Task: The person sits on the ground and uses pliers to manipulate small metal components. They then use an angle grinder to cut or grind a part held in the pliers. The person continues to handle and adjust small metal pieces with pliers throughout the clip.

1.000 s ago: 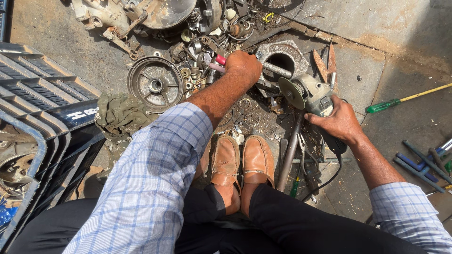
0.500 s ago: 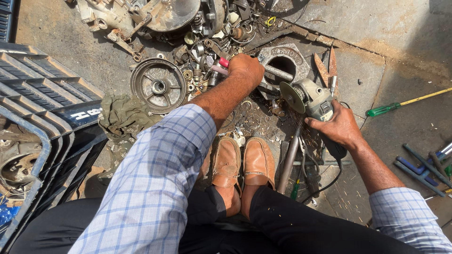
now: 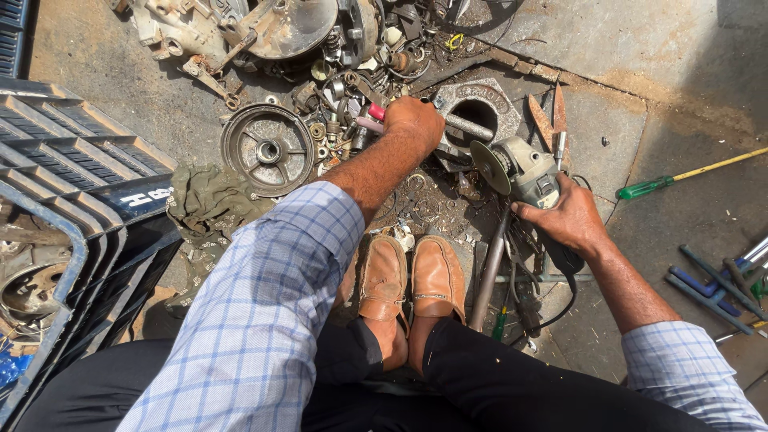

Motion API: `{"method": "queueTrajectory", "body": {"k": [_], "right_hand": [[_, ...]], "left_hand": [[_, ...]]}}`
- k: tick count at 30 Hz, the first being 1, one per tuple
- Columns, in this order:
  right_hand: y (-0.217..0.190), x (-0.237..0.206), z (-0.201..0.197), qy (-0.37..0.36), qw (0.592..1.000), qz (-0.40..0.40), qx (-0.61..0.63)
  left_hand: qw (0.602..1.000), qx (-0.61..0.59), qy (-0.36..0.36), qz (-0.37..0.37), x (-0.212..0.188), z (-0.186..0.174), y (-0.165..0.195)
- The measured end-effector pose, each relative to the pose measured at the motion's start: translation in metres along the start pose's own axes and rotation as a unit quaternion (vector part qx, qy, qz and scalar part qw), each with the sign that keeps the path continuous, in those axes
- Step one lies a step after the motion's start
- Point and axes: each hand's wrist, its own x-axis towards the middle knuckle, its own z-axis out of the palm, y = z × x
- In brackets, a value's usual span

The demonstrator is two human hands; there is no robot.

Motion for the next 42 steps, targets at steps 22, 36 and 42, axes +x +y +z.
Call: {"method": "queueTrajectory", "body": {"k": [22,36,42], "right_hand": [[0.119,-0.115,-0.020,0.173,0.763,0.149,0.605],[0.174,-0.153,-0.013,0.258,0.731,0.239,0.585],[0.187,-0.153,-0.007,0.321,0.758,0.227,0.521]], "left_hand": [[0.953,-0.302,-0.004,-0.014,-0.077,0.086,-0.014],[0.819,-0.569,0.036,0.063,-0.129,0.110,0.031],[0.733,-0.671,-0.026,0.107,-0.156,0.095,0.033]]}}
